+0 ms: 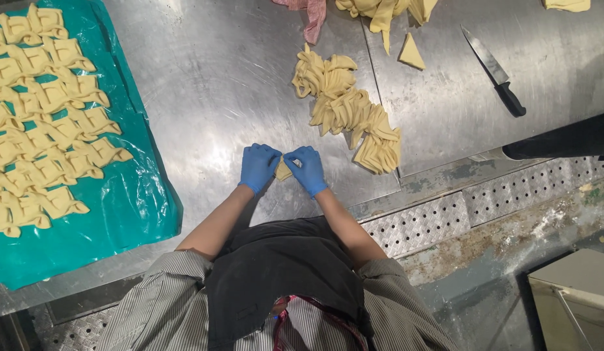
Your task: Manually folding individual pieces of pre-cut dough into decorative shapes on a stainless steel workstation.
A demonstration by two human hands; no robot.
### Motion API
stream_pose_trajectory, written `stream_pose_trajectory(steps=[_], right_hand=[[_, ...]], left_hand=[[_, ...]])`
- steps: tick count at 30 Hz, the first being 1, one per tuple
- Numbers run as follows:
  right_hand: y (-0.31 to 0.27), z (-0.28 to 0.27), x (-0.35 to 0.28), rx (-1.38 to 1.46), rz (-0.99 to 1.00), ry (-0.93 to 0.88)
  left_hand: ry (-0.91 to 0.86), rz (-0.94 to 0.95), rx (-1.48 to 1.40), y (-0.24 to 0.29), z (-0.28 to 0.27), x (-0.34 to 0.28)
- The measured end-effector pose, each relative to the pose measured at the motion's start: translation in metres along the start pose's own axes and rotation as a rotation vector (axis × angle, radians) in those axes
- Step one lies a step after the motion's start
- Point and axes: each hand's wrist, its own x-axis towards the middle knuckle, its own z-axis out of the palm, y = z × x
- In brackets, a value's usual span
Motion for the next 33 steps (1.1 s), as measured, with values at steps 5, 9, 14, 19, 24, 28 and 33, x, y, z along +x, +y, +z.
stream_pose_trajectory(steps=[5,9,14,19,24,28,33], right_hand=[[-0.018,-0.017,-0.009,-0.161,-0.123,-0.023],[-0.031,-0.029,-0.016,-0.249,-0.216,-0.077],[-0.033,-0.020,-0.028,-0.225,-0.146,0.044],[-0.034,-0.019,-0.029,-0.175,-0.130,0.058],[-0.030,-0.017,-0.027,-0.191,-0.105,0.015],[-0.021,-0.017,-0.037,-0.100,-0.181,0.052],[0.001,-0.005,-0.041,0.024,-0.001,0.305]], left_hand=[[-0.022,0.151,0.046,0.006,-0.012,-0.006],[-0.057,0.293,0.183,0.011,-0.022,-0.007],[-0.103,0.313,0.208,0.012,-0.028,0.003],[-0.209,0.086,-0.002,0.009,-0.023,0.028],[-0.487,-0.070,-0.030,-0.027,0.024,0.045],[-0.485,-0.049,-0.163,-0.038,0.039,0.044],[-0.556,-0.034,-0.169,-0.023,0.007,0.022]])
